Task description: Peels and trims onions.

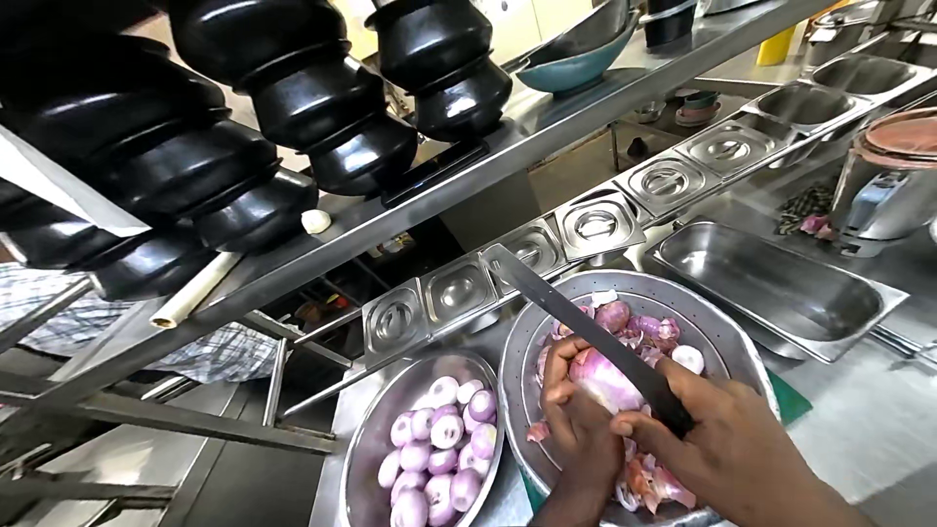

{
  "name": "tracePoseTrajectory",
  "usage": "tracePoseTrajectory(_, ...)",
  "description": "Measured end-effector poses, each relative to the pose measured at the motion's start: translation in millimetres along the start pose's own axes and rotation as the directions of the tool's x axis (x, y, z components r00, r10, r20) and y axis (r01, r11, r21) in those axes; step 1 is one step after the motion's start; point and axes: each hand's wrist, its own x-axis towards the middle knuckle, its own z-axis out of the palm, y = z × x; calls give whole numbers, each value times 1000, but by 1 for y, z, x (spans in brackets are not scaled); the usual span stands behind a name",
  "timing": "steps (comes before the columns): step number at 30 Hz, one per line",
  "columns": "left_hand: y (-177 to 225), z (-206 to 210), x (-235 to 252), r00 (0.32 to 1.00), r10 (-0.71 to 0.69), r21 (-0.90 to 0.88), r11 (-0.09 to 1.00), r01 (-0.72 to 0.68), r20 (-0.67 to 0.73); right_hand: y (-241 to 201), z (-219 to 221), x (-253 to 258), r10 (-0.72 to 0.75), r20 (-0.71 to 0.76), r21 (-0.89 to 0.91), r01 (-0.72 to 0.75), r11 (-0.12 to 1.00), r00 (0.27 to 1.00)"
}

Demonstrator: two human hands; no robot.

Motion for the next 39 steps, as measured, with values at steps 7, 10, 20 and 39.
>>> tracePoseTrajectory(7, 4, 1, -1, 998, 63, 33, 998, -62, -23, -9, 3, -3, -59, -37, -60, 56, 997, 998)
tracePoseTrajectory(10, 1, 0, -2, 999, 24, 40, 999, -23, -23, -13, 6, -3, -148, -93, -250, 121, 961, 985)
tracePoseTrajectory(20, 0, -7, 19, 686, -721, -209, 659, 723, 99, 24, -7, -19, -130, 188, -249, 175, 953, 974)
tracePoseTrajectory(39, 23, -13, 11, 631, -652, -350, 526, 775, 419, 10, -14, 18, -107, 157, 56, 100, 993, 982)
